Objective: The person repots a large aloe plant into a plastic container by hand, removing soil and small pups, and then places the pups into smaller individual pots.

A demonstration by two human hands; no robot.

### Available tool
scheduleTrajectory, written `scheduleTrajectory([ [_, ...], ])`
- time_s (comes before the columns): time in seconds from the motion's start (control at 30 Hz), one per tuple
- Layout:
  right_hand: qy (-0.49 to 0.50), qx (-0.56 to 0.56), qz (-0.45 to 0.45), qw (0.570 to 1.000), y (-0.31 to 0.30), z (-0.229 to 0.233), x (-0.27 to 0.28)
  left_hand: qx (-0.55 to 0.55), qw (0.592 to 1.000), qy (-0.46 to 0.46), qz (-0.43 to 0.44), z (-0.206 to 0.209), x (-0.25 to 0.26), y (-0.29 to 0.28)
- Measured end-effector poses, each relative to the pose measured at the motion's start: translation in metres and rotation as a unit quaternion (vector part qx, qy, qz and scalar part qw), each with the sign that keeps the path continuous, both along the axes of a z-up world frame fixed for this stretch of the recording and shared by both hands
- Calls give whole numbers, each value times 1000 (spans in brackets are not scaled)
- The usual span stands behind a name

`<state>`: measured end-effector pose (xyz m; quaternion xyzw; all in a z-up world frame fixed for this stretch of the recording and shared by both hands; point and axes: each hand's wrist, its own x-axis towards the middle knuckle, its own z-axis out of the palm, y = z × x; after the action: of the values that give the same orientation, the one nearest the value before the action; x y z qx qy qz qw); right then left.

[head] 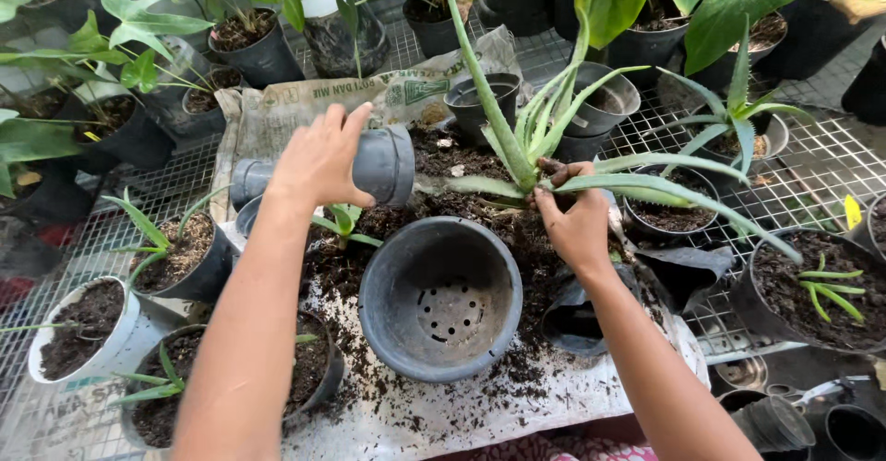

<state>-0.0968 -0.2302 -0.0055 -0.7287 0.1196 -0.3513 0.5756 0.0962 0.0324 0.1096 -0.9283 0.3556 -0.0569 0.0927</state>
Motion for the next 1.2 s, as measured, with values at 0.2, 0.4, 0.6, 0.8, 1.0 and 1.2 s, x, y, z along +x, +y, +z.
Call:
scheduleTrajectory([
  [0.2,-2,11,43,999,-1,0,-2,193,940,-259,-108,-7,20,-14],
  [0.4,-19,38,71,997,-4,-8,-4,166,911,-336,-170,21,20,-2],
  [0.6,-19,45,72,996,-5,-5,-8,86,984,-155,-13,26,62,37],
  [0.8,-24,68,86,994,-8,-7,-5,-141,982,81,96,-8,83,34],
  [1.0,-22,5,70,997,-13,-15,-14,-170,968,78,167,-68,129,28],
  [1.2,-4,68,107,992,-19,-3,-17,-117,959,50,253,-75,121,5],
])
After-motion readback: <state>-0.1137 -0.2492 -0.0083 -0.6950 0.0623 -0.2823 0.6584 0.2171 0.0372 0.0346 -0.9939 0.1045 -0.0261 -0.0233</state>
